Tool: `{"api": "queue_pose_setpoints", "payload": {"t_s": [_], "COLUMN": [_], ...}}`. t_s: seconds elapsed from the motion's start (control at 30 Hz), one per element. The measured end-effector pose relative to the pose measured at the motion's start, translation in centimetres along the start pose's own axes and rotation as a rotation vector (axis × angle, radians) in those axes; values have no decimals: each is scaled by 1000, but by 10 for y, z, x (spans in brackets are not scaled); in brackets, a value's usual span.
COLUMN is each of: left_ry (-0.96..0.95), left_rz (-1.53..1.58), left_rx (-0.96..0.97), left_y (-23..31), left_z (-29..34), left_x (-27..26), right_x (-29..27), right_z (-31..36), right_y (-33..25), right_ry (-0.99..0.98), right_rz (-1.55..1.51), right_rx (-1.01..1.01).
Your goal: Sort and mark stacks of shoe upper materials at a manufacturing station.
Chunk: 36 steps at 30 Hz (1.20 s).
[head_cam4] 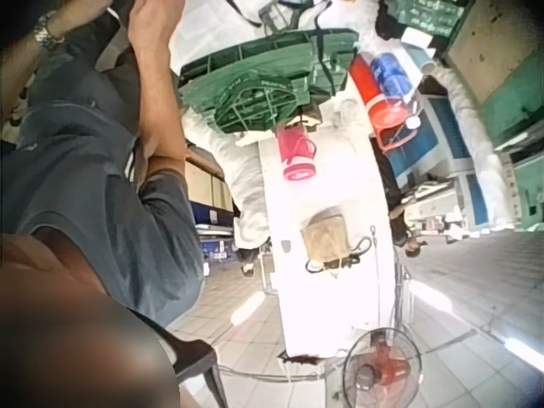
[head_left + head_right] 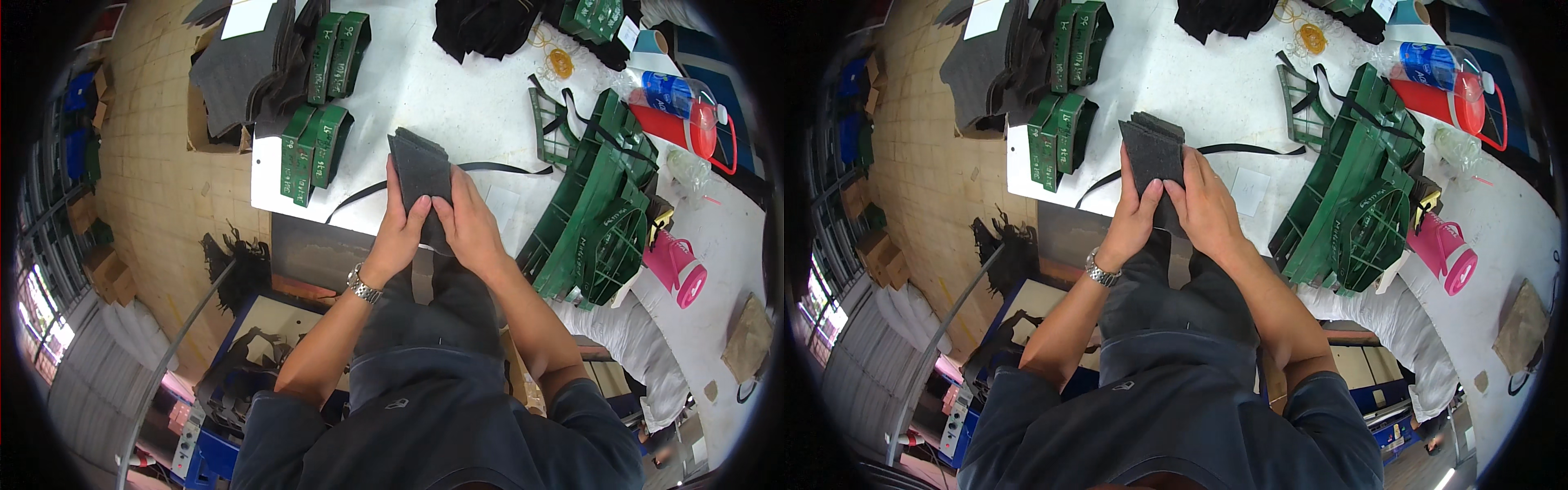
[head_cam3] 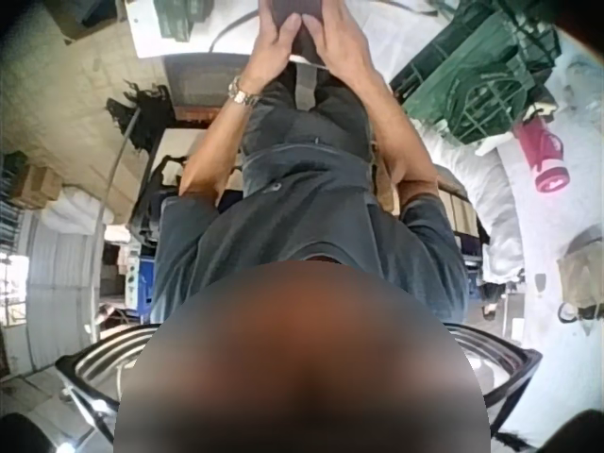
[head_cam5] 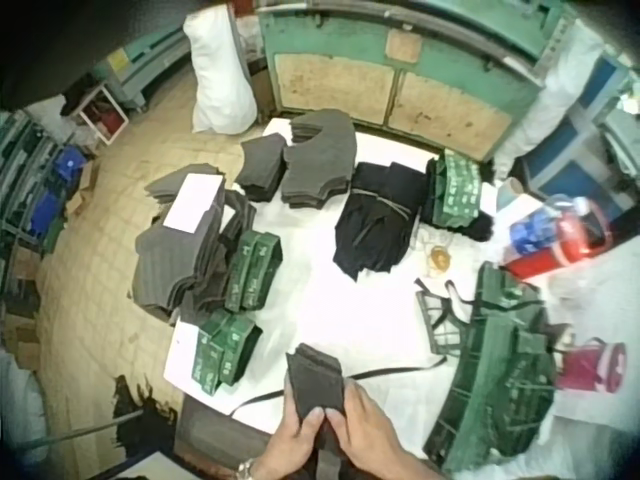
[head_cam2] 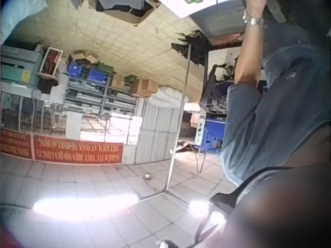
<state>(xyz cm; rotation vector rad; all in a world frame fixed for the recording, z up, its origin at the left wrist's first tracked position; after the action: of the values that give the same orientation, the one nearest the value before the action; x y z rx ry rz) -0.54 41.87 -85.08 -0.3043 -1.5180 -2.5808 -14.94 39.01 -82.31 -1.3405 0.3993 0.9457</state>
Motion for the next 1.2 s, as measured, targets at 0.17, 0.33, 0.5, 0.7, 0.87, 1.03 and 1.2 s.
{"api": "queue_pose_setpoints", "payload": {"t_s": [0.17,0.33,0.5,0.7,0.87,1.03,1.2], "left_ry": [-4,23,42,348,344,294,213], "left_rz": [-61,103,26,50,-921,-1080,-1200], "left_rx": [36,23,-24,-304,151,161,231], "left_y": [-1,3,-10,-40,-32,-35,-38], "left_z": [-1,10,19,30,25,7,-6], "left_x": [-2,-13,-47,-73,-81,-90,-95], "right_x": [1,-13,-40,-33,-26,-57,-73], "right_z": [4,12,4,-10,-13,-27,-44], "right_y": [3,30,102,147,156,140,145], "right_ry": [-25,-5,120,-60,-51,-9,-141], "right_rz": [-53,-252,194,638,669,446,134], "right_rx": [21,158,154,274,141,-13,194]}}
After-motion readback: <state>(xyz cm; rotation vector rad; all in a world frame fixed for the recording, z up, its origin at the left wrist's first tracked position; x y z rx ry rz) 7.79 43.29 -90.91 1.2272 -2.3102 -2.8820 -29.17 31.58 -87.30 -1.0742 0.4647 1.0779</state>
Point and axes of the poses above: each hand's wrist, its own z-axis away from the middle knuckle, its own x-axis out of the palm, y = z × x, the point moved 4 cm from there along -z, towards the middle knuckle, and after that the axes turned 13 degrees about z, right-handed, at the moved point
